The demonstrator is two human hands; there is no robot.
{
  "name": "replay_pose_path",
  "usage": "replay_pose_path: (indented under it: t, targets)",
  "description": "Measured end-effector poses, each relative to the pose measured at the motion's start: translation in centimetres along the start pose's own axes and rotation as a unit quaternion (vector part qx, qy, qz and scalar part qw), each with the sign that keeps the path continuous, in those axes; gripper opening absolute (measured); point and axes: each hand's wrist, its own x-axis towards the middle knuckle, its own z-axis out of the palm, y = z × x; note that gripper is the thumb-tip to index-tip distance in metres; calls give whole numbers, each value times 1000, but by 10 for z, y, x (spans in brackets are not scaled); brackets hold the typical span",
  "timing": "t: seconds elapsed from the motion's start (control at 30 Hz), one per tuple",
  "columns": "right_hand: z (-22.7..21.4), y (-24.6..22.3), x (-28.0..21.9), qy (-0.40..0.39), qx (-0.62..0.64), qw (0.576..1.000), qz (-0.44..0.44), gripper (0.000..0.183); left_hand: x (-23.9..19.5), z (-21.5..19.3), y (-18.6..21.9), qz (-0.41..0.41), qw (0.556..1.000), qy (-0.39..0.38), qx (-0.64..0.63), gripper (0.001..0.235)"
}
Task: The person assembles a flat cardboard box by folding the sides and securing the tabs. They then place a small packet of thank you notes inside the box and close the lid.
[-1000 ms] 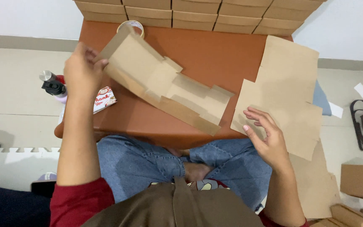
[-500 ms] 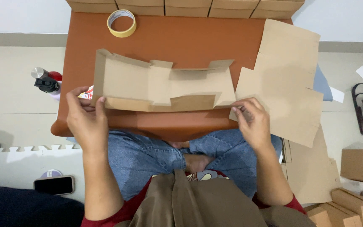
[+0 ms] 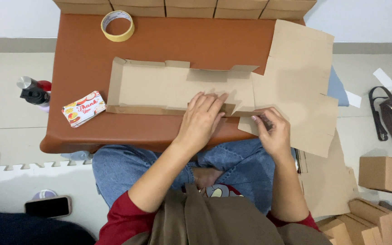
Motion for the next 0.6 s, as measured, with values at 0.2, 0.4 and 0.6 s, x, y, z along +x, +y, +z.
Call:
replay_pose_path:
  t: [0.2,0.4,0.6]
  targets:
    - [19,24,-6,46,69,994,68,8,-14,8,3,34,996,64,-43,10]
    - [-5,-56,23,-28,72,994,-72,14,-14,16,11,81,987,141,-17,8]
    - [-24,-87,45,-139,10,978,-156,9,-18,37,6,102,971,214,-6,14]
